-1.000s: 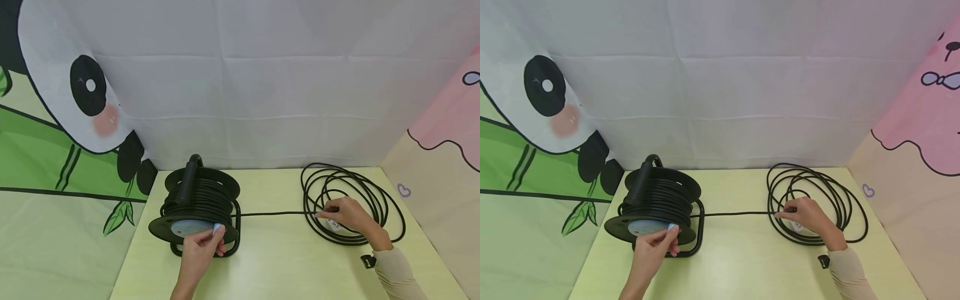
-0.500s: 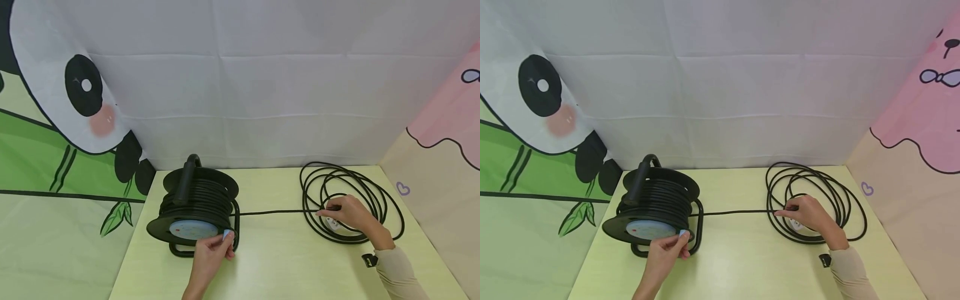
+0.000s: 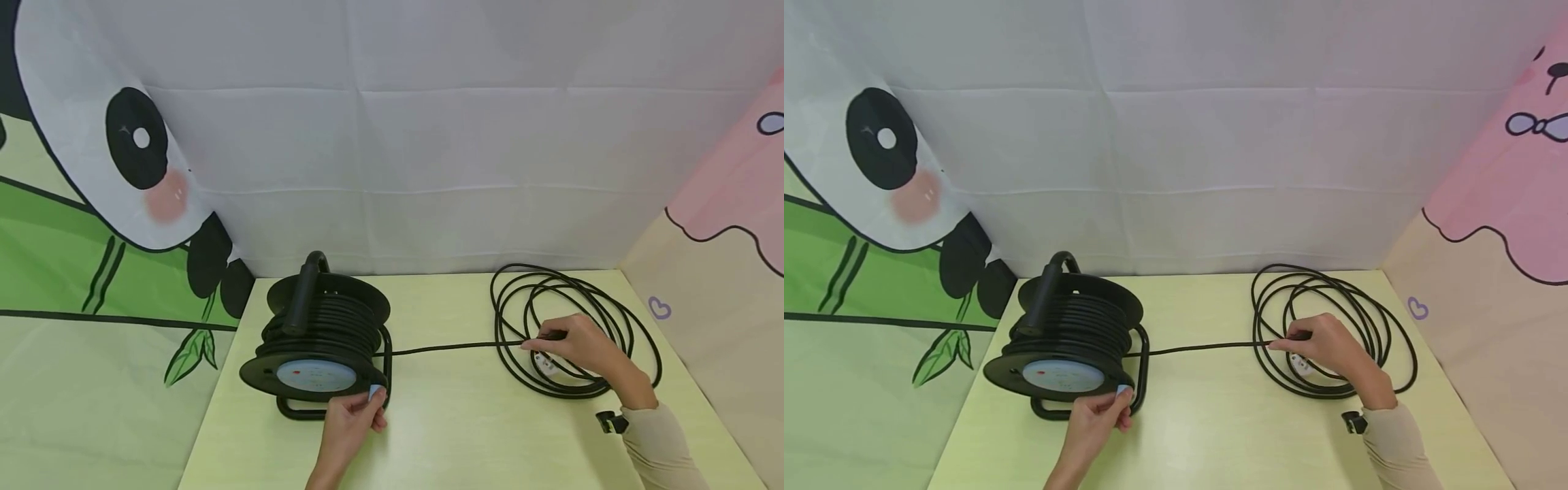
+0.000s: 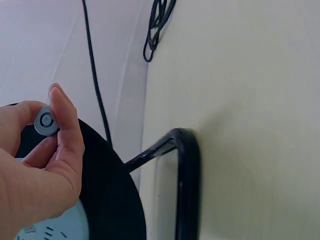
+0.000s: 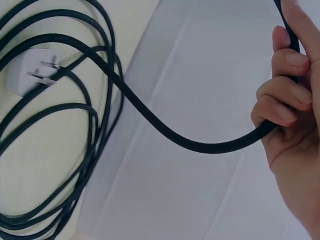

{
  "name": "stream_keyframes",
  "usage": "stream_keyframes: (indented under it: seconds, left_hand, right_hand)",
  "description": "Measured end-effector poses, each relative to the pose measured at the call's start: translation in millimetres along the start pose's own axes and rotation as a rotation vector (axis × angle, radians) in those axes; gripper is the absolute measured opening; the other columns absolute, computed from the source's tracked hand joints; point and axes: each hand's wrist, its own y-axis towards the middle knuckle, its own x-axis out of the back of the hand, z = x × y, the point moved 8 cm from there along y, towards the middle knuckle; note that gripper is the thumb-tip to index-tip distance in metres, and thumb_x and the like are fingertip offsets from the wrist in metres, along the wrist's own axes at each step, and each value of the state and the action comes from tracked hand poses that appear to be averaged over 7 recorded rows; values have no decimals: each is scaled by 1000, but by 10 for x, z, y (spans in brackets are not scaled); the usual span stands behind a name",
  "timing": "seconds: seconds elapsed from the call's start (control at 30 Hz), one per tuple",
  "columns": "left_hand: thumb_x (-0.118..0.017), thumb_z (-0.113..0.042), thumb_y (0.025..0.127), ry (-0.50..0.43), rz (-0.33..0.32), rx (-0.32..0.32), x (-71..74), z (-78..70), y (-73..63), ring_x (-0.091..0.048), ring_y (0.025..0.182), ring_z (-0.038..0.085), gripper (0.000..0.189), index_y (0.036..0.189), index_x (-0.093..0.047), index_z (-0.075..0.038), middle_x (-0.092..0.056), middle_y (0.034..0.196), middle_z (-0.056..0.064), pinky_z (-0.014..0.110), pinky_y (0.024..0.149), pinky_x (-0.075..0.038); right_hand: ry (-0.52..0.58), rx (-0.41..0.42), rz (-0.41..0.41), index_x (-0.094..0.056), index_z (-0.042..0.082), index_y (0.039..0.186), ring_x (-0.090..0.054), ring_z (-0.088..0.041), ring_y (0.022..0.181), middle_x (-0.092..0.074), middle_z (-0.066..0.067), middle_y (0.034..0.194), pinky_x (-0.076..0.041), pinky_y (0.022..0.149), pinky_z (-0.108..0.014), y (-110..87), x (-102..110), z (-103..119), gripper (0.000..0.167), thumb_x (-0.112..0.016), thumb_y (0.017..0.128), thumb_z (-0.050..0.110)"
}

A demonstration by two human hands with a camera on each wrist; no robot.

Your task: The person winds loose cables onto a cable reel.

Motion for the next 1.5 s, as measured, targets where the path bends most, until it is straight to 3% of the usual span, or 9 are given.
stream_keyframes:
  seconds: [0.13,0.3,0.57,0.87,1.07,1.2,1.33,1.5]
  left_hand:
    - [-75,-19,96,51,-26,23,56,144,31,-66,54,13,31,83,-74,9,-69,64,13,26,57,-59]
    - [-75,-20,96,81,-46,40,156,302,61,-68,56,16,34,86,-74,13,-69,65,13,27,58,-60]
    - [-75,-18,96,114,-82,46,359,439,87,-69,57,18,30,85,-75,11,-70,66,13,26,59,-60]
    - [-76,-18,96,141,-199,111,837,619,125,-70,59,18,29,95,-76,11,-71,71,14,28,59,-61]
    - [-74,-19,97,191,-260,132,1137,612,129,-70,60,17,31,96,-76,12,-72,71,12,27,59,-61]
    - [-75,-20,97,217,-292,139,1261,569,115,-70,60,17,32,94,-76,11,-72,71,12,26,59,-60]
    - [-75,-21,96,230,-321,144,1364,530,94,-70,60,16,32,94,-76,12,-72,72,13,25,59,-60]
    - [-72,-20,98,245,-364,164,1522,459,64,-71,62,15,34,98,-75,13,-73,75,13,25,61,-60]
  right_hand:
    - [-63,28,-63,-75,28,77,-55,2,60,-66,20,72,-48,55,-24,-20,152,47,13,-85,86,25]
    - [-108,20,-66,-80,23,86,-65,0,71,-73,16,81,-55,62,-26,-38,205,3,6,-85,86,27]
    - [-99,34,-67,-81,22,87,-62,2,67,-73,15,80,-53,59,-25,-35,229,1,5,-85,86,24]
    - [-64,14,-43,-80,20,88,-64,1,70,-74,14,83,-56,62,-26,-87,266,-26,4,-84,87,23]
    - [-71,37,-68,-81,16,90,-65,1,72,-75,13,84,-57,63,-26,-110,274,-111,3,-82,89,20]
    - [-56,9,-75,-79,21,86,-62,0,67,-72,17,80,-54,61,-25,-106,270,-197,6,-81,91,21]
    - [-39,-19,-83,-76,25,82,-54,-2,60,-67,19,74,-48,57,-24,-102,266,-273,11,-81,91,21]
    - [-70,-51,-114,-75,22,82,-42,-2,55,-57,17,65,-39,55,-23,-139,315,-393,11,-80,92,22]
